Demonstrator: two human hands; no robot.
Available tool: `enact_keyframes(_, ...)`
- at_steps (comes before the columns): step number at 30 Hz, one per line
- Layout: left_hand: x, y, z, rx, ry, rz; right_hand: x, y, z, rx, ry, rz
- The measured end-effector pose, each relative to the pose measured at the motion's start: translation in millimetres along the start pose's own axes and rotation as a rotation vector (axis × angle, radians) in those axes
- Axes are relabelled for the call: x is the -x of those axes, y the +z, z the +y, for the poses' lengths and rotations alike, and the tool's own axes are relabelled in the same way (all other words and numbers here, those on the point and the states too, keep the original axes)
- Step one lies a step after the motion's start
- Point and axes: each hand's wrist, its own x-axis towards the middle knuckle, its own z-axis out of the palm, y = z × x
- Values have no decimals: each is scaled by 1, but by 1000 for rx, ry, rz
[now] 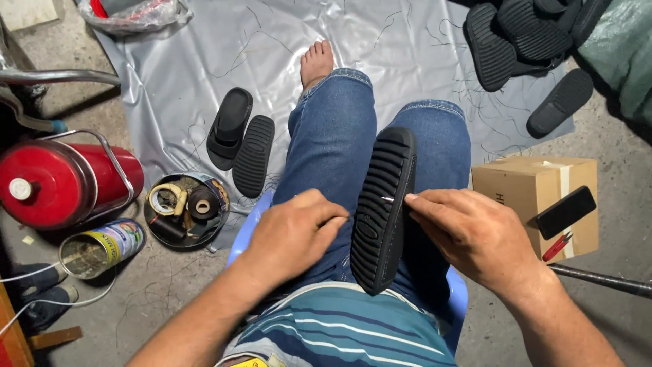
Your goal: The person sits on a low stool and sews a black slipper sole using a needle and thread. They repeatedly push the needle through the sole and pull the thread to secure the stitching. A second person is visible in the background also working on slippers.
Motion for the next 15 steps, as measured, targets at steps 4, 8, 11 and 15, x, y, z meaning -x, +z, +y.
enact_keyframes(4,-7,-18,13,487,71,-85,2,3,6,35,-19,-69)
enact_keyframes(8,-15,-2,28,1084,38,-220,6,4,6,-5,-19,-114)
enact_keyframes(11,-24,3,26,650,-23,-27,7,4,7,-8,-21,-103)
enact_keyframes(15,-33,0,34,189,-71,-108,8,7,7,-13,-31,-79)
